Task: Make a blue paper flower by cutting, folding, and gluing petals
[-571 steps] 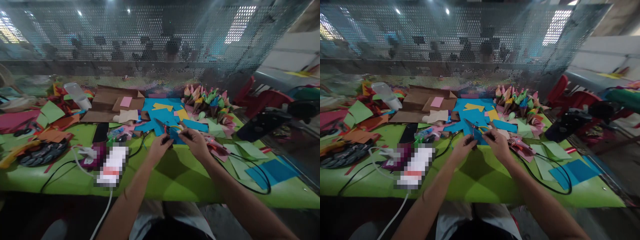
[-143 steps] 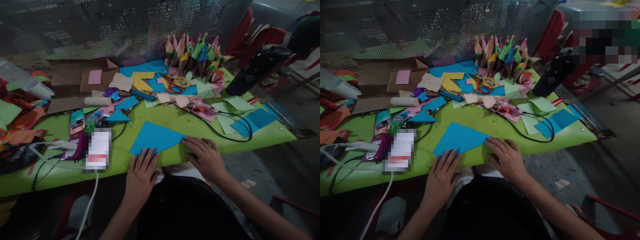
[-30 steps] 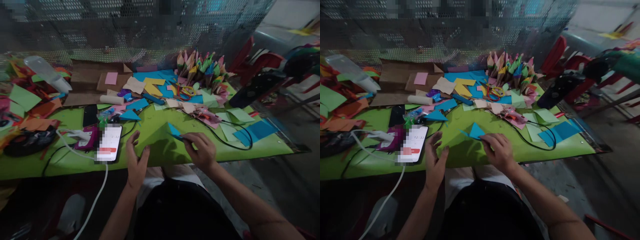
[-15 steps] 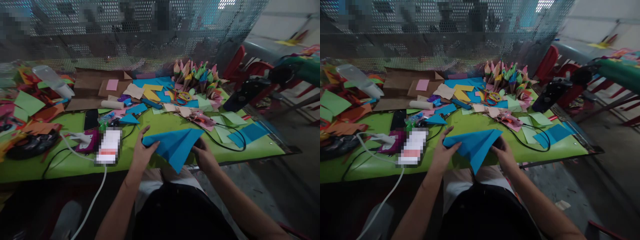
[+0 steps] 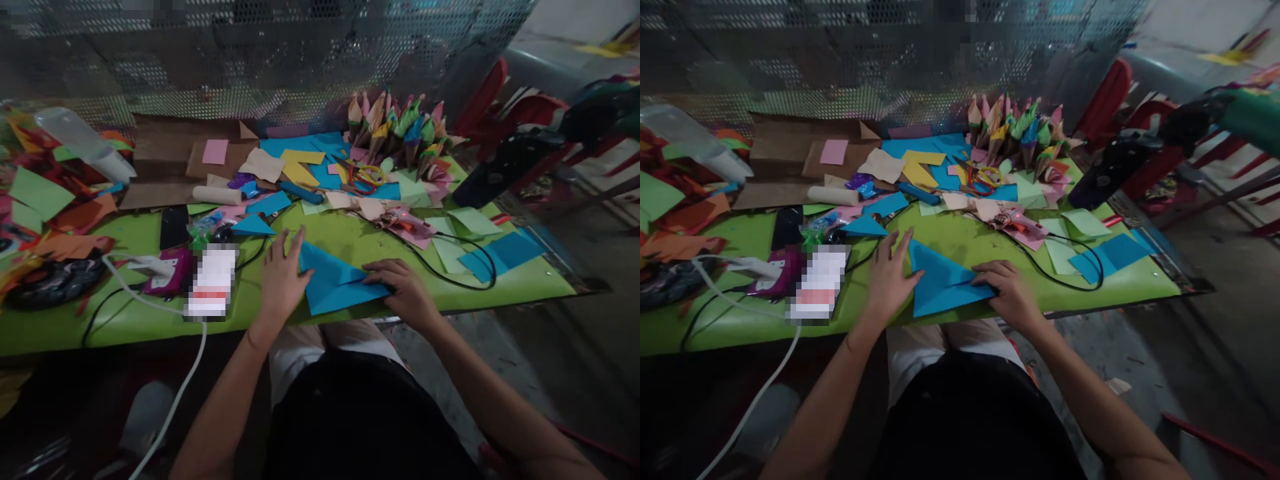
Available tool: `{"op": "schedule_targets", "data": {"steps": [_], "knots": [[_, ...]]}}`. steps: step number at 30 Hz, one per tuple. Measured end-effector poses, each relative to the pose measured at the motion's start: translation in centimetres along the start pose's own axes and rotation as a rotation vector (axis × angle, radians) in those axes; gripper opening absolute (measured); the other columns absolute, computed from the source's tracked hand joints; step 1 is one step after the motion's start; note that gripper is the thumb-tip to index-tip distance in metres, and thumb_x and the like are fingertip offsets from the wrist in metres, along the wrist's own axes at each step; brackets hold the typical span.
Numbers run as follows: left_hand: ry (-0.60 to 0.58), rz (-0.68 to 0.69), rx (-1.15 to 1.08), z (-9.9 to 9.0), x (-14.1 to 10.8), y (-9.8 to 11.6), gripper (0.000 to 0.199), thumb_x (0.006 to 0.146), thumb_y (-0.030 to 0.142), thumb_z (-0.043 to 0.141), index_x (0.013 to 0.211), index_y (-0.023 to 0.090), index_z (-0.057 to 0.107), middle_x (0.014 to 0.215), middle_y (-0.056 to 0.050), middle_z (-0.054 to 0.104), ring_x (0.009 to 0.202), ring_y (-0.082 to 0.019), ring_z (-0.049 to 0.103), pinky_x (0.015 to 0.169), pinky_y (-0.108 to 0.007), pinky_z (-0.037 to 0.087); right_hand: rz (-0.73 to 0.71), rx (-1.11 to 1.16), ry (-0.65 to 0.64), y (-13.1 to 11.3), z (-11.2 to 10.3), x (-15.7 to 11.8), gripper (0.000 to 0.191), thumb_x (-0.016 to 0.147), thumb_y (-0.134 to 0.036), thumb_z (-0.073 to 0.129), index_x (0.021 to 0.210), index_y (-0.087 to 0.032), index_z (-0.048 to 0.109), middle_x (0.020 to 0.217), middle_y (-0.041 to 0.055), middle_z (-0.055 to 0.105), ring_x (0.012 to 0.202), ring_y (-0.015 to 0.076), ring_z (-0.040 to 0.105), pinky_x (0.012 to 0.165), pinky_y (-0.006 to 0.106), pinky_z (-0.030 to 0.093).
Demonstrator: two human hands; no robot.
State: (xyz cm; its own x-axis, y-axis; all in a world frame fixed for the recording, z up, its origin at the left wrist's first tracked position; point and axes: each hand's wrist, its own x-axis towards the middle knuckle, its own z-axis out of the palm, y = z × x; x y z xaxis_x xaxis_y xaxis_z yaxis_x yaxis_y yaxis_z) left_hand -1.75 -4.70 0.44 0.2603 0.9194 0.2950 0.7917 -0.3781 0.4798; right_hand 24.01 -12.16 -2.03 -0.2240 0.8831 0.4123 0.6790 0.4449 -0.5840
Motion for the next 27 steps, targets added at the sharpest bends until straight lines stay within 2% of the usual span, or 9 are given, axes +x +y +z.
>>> {"op": "schedule_targets", "data": {"steps": [2,4,8,12,15,18,21,27], "knots": [[-0.033,0.117,0.106,-0.3,-0.8,0.3,0.066,0.084,0.014,0.071,0.145,0.031,0.053,0.156,-0.012,0.045,0.141,-0.036,0.044,0.113,-0.055,0.042,-0.045,-0.040,-0.043,0.0,-0.1,-0.2,0.057,0.053,0.001,0.047,0.098,-0.025,0.073,0.116,0.0044,0.076,0.105,0.0263,0.068,0.091,0.045,0.050],[-0.131,0.237,0.131,-0.5,-1.7,0.3,0.054,0.090,0.009,0.059,0.137,0.034,0.061,0.154,-0.006,0.050,0.140,-0.031,0.046,0.113,-0.052,0.043,-0.078,-0.046,-0.097,0.1,-0.3,-0.3,0.060,0.055,0.001,0.047,0.103,-0.025,0.072,0.116,0.0038,0.076,0.105,0.0255,0.068,0.090,0.044,0.050],[-0.311,0.372,0.117,-1.0,-2.9,-0.3,0.053,0.093,0.004,0.046,0.131,0.036,0.065,0.146,0.001,0.060,0.136,-0.025,0.049,0.109,-0.048,0.046,-0.091,-0.064,-0.144,0.2,-0.6,-0.4,0.065,0.056,0.001,0.047,0.112,-0.024,0.070,0.115,0.0033,0.076,0.106,0.0250,0.067,0.089,0.042,0.049],[-0.356,0.381,0.134,-1.5,-3.6,-0.5,0.050,0.095,0.007,0.045,0.135,0.033,0.062,0.149,-0.001,0.057,0.135,-0.024,0.051,0.108,-0.050,0.045,-0.081,-0.067,-0.186,0.2,-0.8,-0.3,0.070,0.058,0.001,0.046,0.117,-0.026,0.070,0.116,0.0030,0.076,0.107,0.0248,0.066,0.091,0.042,0.048],[-0.351,0.395,0.169,-1.8,-3.9,-0.4,0.051,0.095,0.008,0.043,0.136,0.034,0.061,0.152,-0.004,0.054,0.136,-0.025,0.052,0.111,-0.055,0.040,-0.080,-0.094,-0.201,-0.1,-1.0,-0.1,0.070,0.061,0.000,0.049,0.123,-0.026,0.070,0.117,0.0056,0.074,0.105,0.0262,0.064,0.091,0.043,0.048],[-0.359,0.402,0.188,-2.1,-4.0,-0.1,0.045,0.098,0.017,0.047,0.137,0.035,0.060,0.153,-0.006,0.053,0.138,-0.030,0.051,0.111,-0.061,0.037,-0.089,-0.143,-0.212,-0.5,-1.1,0.0,0.065,0.069,-0.004,0.051,0.126,-0.026,0.071,0.114,0.0092,0.071,0.101,0.0275,0.063,0.088,0.044,0.048],[-0.366,0.363,0.179,-2.3,-3.7,0.3,0.040,0.101,0.029,0.045,0.138,0.032,0.060,0.149,-0.007,0.057,0.137,-0.030,0.052,0.112,-0.060,0.036,-0.079,-0.171,-0.227,-0.7,-1.1,0.0,0.061,0.073,-0.007,0.053,0.127,-0.028,0.071,0.114,0.0093,0.071,0.101,0.0283,0.061,0.087,0.045,0.048],[-0.409,0.352,0.202,-1.5,-2.1,1.5,0.052,0.101,0.049,0.042,0.149,0.029,0.047,0.160,-0.009,0.043,0.149,-0.032,0.037,0.119,-0.062,0.027,-0.103,-0.160,-0.225,-0.4,-0.8,-0.6,0.069,0.071,-0.006,0.054,0.135,-0.032,0.065,0.138,0.0038,0.067,0.111,0.0295,0.061,0.094,0.048,0.047]]}}
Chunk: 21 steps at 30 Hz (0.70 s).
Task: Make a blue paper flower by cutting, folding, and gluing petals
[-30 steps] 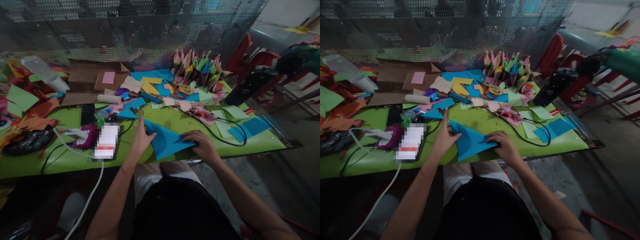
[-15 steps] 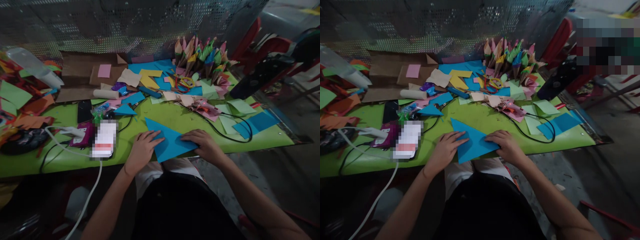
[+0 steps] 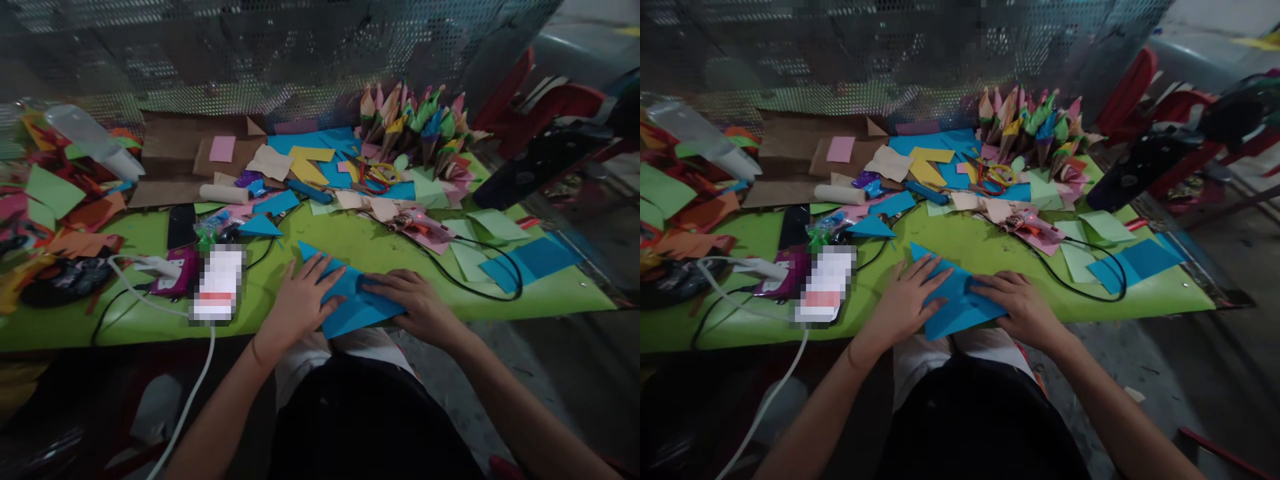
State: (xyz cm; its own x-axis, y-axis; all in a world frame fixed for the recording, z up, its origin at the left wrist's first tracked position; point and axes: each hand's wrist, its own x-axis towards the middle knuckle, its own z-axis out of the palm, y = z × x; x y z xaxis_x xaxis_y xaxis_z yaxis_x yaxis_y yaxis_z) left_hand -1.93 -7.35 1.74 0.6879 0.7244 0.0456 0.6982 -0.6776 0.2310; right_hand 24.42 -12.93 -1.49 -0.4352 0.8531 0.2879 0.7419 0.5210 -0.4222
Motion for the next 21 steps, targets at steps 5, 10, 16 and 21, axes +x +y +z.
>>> {"op": "schedule_targets", "data": {"steps": [5,10,16,21], "knots": [[-0.068,-0.021,0.005,0.7,1.1,-0.1,0.058,0.100,0.057,0.040,0.151,0.031,0.044,0.163,-0.005,0.039,0.151,-0.031,0.033,0.120,-0.063,0.027,-0.008,0.008,0.004,0.2,0.3,-0.2,0.073,0.068,-0.004,0.054,0.135,-0.031,0.063,0.139,0.0014,0.066,0.112,0.0286,0.062,0.095,0.047,0.048],[-0.047,-0.056,0.004,0.9,1.4,-1.0,0.059,0.101,0.056,0.037,0.152,0.026,0.043,0.162,-0.008,0.040,0.150,-0.028,0.035,0.120,-0.058,0.029,-0.016,0.002,-0.001,0.2,0.3,-0.2,0.081,0.062,-0.002,0.051,0.136,-0.032,0.062,0.140,-0.0014,0.066,0.111,0.0288,0.062,0.094,0.048,0.048],[-0.021,-0.067,-0.008,1.0,1.7,-1.5,0.056,0.101,0.054,0.040,0.150,0.027,0.046,0.160,-0.009,0.044,0.148,-0.030,0.037,0.119,-0.059,0.029,-0.026,0.013,-0.021,0.3,0.0,-0.1,0.083,0.061,-0.002,0.051,0.138,-0.034,0.059,0.140,-0.0008,0.066,0.111,0.0293,0.062,0.093,0.048,0.049],[0.010,-0.068,-0.030,1.2,2.0,-2.0,0.048,0.100,0.050,0.047,0.145,0.032,0.053,0.156,-0.005,0.049,0.147,-0.031,0.038,0.118,-0.059,0.031,-0.029,0.010,-0.018,0.4,0.0,-0.2,0.078,0.066,-0.004,0.053,0.137,-0.035,0.060,0.139,-0.0011,0.066,0.110,0.0290,0.063,0.093,0.048,0.049]]}}
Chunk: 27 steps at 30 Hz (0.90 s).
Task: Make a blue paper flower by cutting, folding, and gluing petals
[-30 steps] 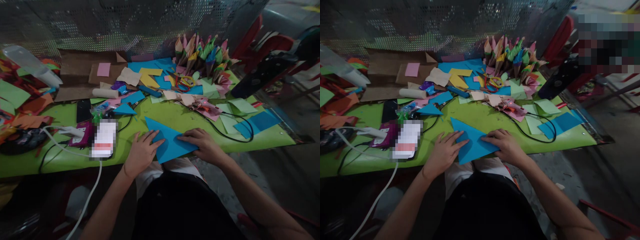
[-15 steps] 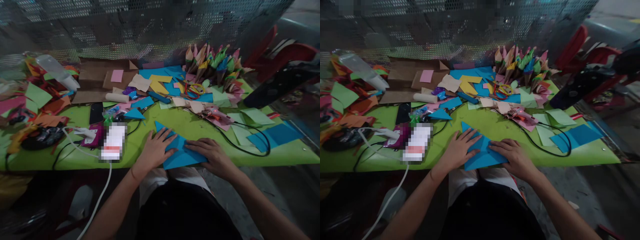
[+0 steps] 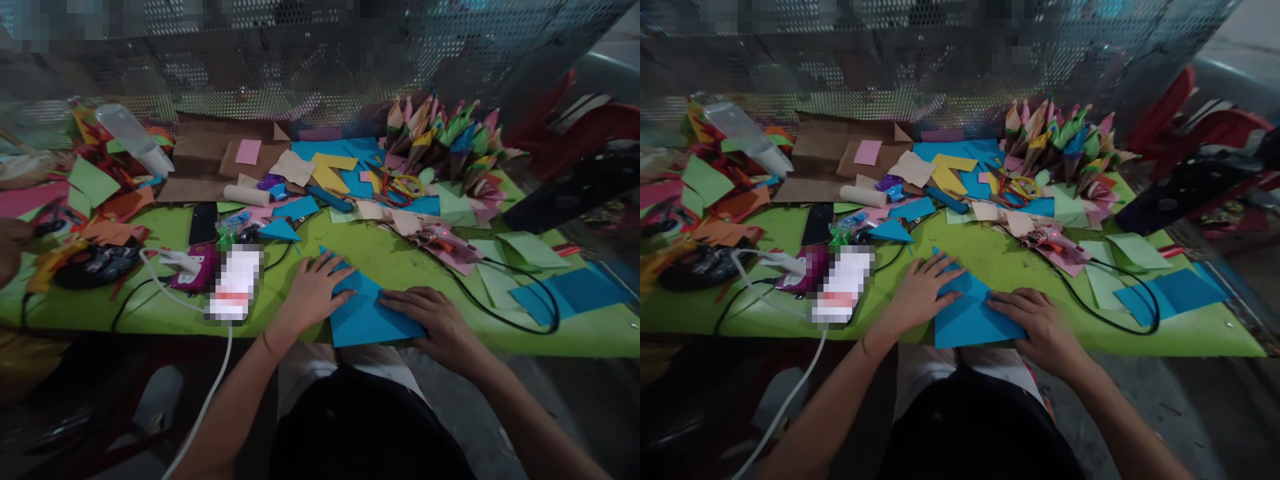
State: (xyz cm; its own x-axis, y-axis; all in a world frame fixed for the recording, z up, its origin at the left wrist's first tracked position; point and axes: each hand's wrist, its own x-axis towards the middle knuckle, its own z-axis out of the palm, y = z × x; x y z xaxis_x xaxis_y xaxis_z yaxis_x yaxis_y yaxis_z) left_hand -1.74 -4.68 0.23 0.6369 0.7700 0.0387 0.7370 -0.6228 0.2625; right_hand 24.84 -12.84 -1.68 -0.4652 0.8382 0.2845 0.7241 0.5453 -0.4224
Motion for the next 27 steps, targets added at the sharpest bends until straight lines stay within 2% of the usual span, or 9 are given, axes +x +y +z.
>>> {"op": "schedule_targets", "data": {"steps": [5,10,12,14,17,20,24,27], "knots": [[0.009,-0.017,-0.013,0.0,0.2,-0.4,0.049,0.097,0.054,0.050,0.141,0.034,0.057,0.155,-0.005,0.050,0.149,-0.035,0.035,0.117,-0.063,0.029,0.017,0.000,-0.013,0.0,0.1,-0.1,0.079,0.064,-0.004,0.052,0.137,-0.034,0.060,0.139,-0.0006,0.066,0.111,0.0293,0.062,0.094,0.049,0.048],[0.001,-0.008,0.019,-0.2,0.1,-0.3,0.050,0.097,0.051,0.052,0.145,0.036,0.052,0.157,-0.005,0.048,0.149,-0.035,0.033,0.118,-0.064,0.027,0.018,0.034,-0.008,-0.1,-0.2,0.3,0.078,0.060,-0.003,0.052,0.132,-0.030,0.063,0.137,0.0008,0.068,0.108,0.0284,0.063,0.093,0.048,0.049],[0.031,0.012,0.031,-0.4,-0.2,-0.2,0.053,0.095,0.047,0.058,0.146,0.035,0.051,0.161,-0.006,0.042,0.151,-0.036,0.030,0.119,-0.063,0.026,0.026,0.053,-0.001,-0.2,-0.3,0.5,0.076,0.060,-0.002,0.052,0.130,-0.029,0.065,0.135,0.0015,0.069,0.107,0.0275,0.064,0.093,0.047,0.049],[0.071,0.044,0.006,-0.6,-0.6,0.0,0.051,0.094,0.036,0.062,0.144,0.034,0.054,0.162,-0.006,0.040,0.149,-0.033,0.034,0.119,-0.058,0.028,0.035,0.075,-0.002,-0.2,-0.4,0.7,0.073,0.062,-0.001,0.053,0.128,-0.029,0.066,0.134,0.0015,0.070,0.107,0.0272,0.065,0.093,0.047,0.050],[0.088,0.096,-0.121,-0.8,-1.6,0.1,0.036,0.094,0.018,0.058,0.125,0.033,0.068,0.145,-0.003,0.059,0.133,-0.025,0.050,0.113,-0.048,0.038,0.051,0.123,0.003,-0.1,-0.6,0.9,0.065,0.067,-0.002,0.054,0.124,-0.030,0.069,0.131,0.0012,0.071,0.107,0.0267,0.066,0.092,0.047,0.051],[0.039,0.126,-0.247,-0.8,-2.8,0.0,0.035,0.093,0.011,0.052,0.111,0.031,0.074,0.125,-0.002,0.070,0.120,-0.022,0.059,0.106,-0.047,0.044,0.058,0.181,0.006,0.2,-0.8,1.0,0.063,0.067,-0.001,0.054,0.119,-0.031,0.072,0.128,0.0005,0.073,0.109,0.0259,0.067,0.094,0.046,0.052],[-0.019,0.097,-0.308,-1.4,-4.0,0.0,0.038,0.092,0.014,0.051,0.121,0.032,0.070,0.135,-0.002,0.067,0.126,-0.024,0.057,0.109,-0.050,0.043,0.053,0.235,0.013,0.6,-0.8,1.3,0.066,0.061,0.002,0.050,0.114,-0.029,0.074,0.125,0.0010,0.074,0.111,0.0250,0.066,0.096,0.045,0.051],[-0.071,0.104,-0.332,-2.2,-4.5,-0.2,0.036,0.090,0.032,0.063,0.126,0.030,0.067,0.143,-0.004,0.062,0.131,-0.027,0.054,0.112,-0.053,0.040,0.098,0.247,0.048,0.9,-0.4,1.5,0.058,0.064,0.001,0.050,0.106,-0.028,0.076,0.115,0.0031,0.075,0.106,0.0248,0.066,0.092,0.044,0.052]]}}
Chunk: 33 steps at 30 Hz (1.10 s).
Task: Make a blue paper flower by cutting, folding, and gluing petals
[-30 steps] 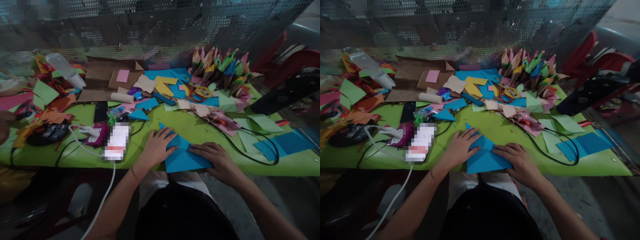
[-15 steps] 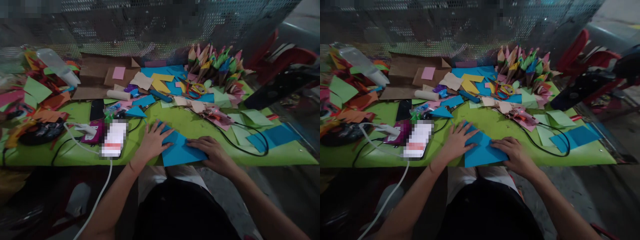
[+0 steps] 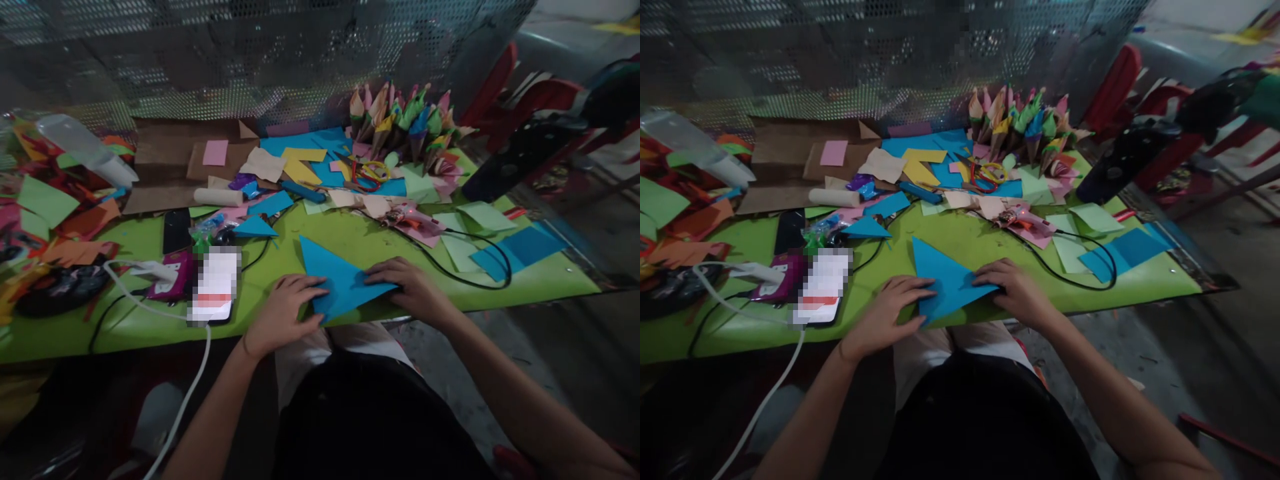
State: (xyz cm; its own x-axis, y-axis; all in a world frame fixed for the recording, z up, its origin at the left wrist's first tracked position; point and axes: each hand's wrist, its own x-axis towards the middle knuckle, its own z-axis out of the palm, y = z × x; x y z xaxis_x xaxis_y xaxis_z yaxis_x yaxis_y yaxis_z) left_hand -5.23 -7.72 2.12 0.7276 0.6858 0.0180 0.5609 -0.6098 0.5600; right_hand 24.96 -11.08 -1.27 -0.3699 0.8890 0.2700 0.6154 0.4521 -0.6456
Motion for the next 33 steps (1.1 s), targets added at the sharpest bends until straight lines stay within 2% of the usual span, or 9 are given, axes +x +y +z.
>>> {"op": "schedule_targets", "data": {"steps": [5,7,11,15,19,24,26,29,33], "knots": [[-0.060,0.044,-0.072,-0.4,-0.2,-0.6,0.069,0.076,0.066,0.073,0.133,0.030,0.062,0.148,-0.007,0.058,0.135,-0.032,0.051,0.115,-0.056,0.037,0.051,-0.014,0.070,0.4,0.7,0.5,0.025,0.085,-0.014,0.057,0.096,-0.025,0.077,0.095,0.0070,0.071,0.091,0.0237,0.063,0.079,0.040,0.052],[-0.008,0.005,-0.084,0.2,0.0,-0.8,0.058,0.080,0.061,0.072,0.127,0.028,0.065,0.142,-0.007,0.062,0.131,-0.030,0.054,0.113,-0.054,0.040,0.059,-0.025,0.085,0.3,0.9,0.6,0.020,0.090,-0.020,0.056,0.094,-0.024,0.076,0.091,0.0071,0.069,0.088,0.0233,0.062,0.076,0.038,0.051],[0.242,-0.132,-0.013,2.1,0.7,-0.6,0.018,0.092,0.036,0.065,0.100,0.021,0.072,0.116,-0.008,0.073,0.111,-0.026,0.063,0.100,-0.048,0.049,0.087,-0.073,0.099,0.0,1.0,0.9,0.019,0.096,-0.027,0.056,0.084,-0.022,0.069,0.082,0.0058,0.065,0.082,0.0218,0.060,0.072,0.035,0.047],[0.360,-0.215,0.136,3.3,1.6,0.2,0.018,0.094,0.027,0.060,0.079,0.018,0.065,0.097,-0.008,0.070,0.097,-0.024,0.061,0.086,-0.041,0.051,0.159,-0.191,0.100,-0.2,1.3,1.2,0.024,0.094,-0.030,0.059,0.073,-0.020,0.060,0.076,0.0052,0.061,0.075,0.0207,0.058,0.068,0.032,0.042],[0.388,-0.316,0.313,3.6,2.0,1.1,0.018,0.091,0.025,0.063,0.076,0.019,0.057,0.084,-0.006,0.064,0.087,-0.024,0.058,0.078,-0.039,0.049,0.209,-0.327,0.129,0.0,2.0,1.3,0.027,0.092,-0.033,0.061,0.069,-0.022,0.053,0.073,0.0051,0.060,0.071,0.0208,0.055,0.066,0.032,0.038],[0.431,-0.360,0.392,4.0,2.0,1.4,0.018,0.085,0.024,0.071,0.080,0.020,0.055,0.084,-0.005,0.063,0.086,-0.026,0.059,0.079,-0.040,0.049,0.285,-0.322,0.213,0.2,2.8,1.0,0.012,0.087,-0.030,0.064,0.094,-0.022,0.060,0.075,0.0034,0.063,0.072,0.0221,0.058,0.066,0.032,0.040],[0.473,-0.351,0.364,4.1,2.0,1.2,0.019,0.083,0.023,0.073,0.094,0.018,0.058,0.090,-0.007,0.066,0.089,-0.026,0.061,0.081,-0.042,0.051,0.303,-0.292,0.227,0.2,2.9,0.9,0.023,0.085,-0.028,0.065,0.106,-0.021,0.060,0.074,0.0023,0.063,0.072,0.0225,0.059,0.068,0.033,0.042],[0.517,-0.329,0.324,4.2,1.9,1.2,0.042,0.083,0.020,0.073,0.121,0.017,0.055,0.100,-0.008,0.068,0.096,-0.027,0.063,0.084,-0.043,0.052,0.312,-0.240,0.236,0.0,3.0,0.9,0.042,0.084,-0.025,0.064,0.125,-0.020,0.055,0.077,0.0016,0.063,0.073,0.0230,0.061,0.071,0.035,0.046],[0.547,-0.256,0.377,4.2,1.6,1.7,0.037,0.087,0.017,0.067,0.123,0.020,0.059,0.114,-0.012,0.065,0.107,-0.029,0.061,0.090,-0.046,0.054,0.333,-0.255,0.262,-0.6,2.9,0.9,0.054,0.084,-0.022,0.064,0.136,-0.022,0.050,0.091,0.0057,0.066,0.082,0.0255,0.065,0.074,0.037,0.050]]}}
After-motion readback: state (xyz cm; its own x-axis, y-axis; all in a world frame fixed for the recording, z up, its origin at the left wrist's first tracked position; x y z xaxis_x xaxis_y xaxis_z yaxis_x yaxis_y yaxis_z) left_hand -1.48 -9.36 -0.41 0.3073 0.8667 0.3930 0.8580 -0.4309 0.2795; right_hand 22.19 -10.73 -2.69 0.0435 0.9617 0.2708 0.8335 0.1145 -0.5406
